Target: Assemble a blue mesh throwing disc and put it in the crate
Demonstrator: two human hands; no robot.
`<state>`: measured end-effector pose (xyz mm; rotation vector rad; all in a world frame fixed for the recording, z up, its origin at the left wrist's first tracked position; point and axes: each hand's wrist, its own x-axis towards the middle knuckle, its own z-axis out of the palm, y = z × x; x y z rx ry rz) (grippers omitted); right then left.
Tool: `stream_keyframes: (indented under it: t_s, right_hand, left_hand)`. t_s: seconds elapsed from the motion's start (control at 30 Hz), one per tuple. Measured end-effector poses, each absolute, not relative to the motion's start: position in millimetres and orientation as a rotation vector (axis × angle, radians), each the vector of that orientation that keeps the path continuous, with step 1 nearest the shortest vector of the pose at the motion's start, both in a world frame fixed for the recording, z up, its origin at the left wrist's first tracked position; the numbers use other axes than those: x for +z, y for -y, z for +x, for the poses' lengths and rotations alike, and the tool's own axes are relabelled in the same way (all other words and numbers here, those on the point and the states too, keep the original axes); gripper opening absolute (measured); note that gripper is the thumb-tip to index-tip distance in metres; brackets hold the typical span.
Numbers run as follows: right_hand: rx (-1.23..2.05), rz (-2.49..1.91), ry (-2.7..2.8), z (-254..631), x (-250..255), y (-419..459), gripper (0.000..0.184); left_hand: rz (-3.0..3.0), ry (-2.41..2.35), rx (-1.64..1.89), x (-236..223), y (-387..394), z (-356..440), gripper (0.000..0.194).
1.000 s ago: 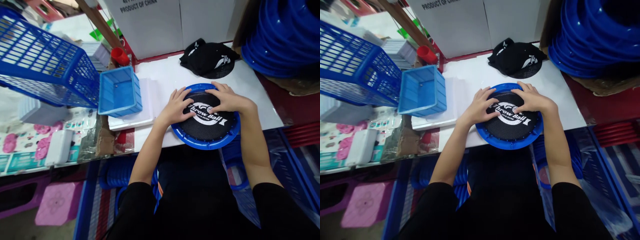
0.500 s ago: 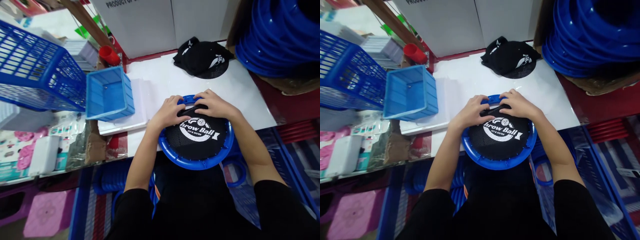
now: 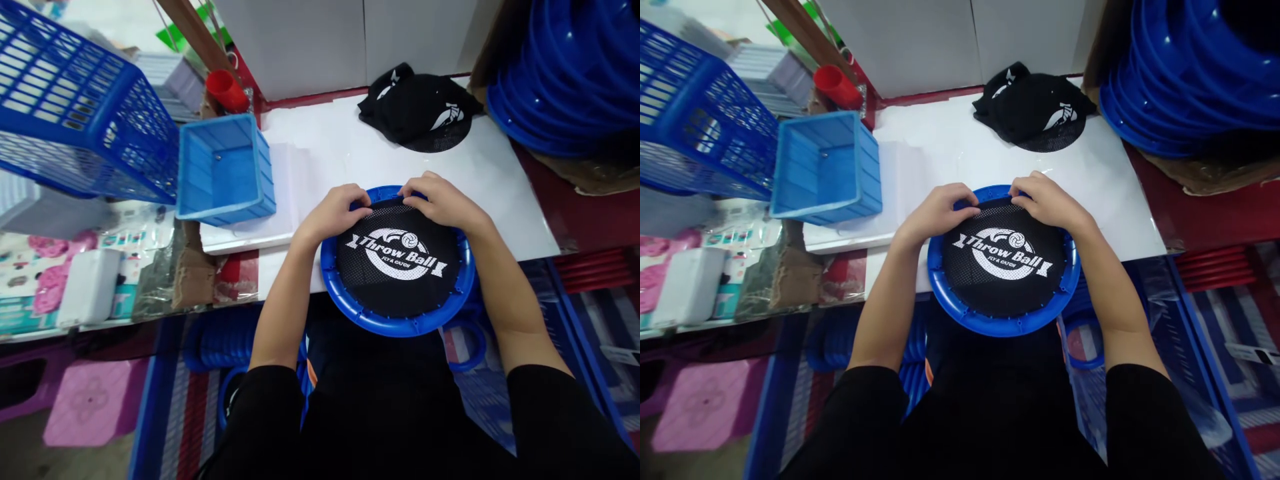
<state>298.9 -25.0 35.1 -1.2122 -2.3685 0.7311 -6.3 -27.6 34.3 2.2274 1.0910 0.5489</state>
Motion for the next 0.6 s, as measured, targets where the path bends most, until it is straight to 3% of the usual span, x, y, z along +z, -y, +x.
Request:
stream_keyframes:
  t_s: [0.13, 0.37, 0.6]
  right_hand:
    - [0.706, -1.226, 2.352, 299.7, 32.1, 20.8, 0.022]
    - [0.752, -1.224, 2.263, 296.3, 29.4, 11.2, 0.015]
    - [0.864, -1.221, 2.191, 296.5, 27.5, 1.1, 0.024]
  left_hand:
    - [2.104, -1.146, 0.619, 30.8, 23.9, -5.3, 0.008]
    - [1.936, -1.211, 0.721, 30.1, 24.1, -4.7, 0.008]
    - [1.870, -1.190, 0.725, 27.2, 17.0, -10.3, 0.010]
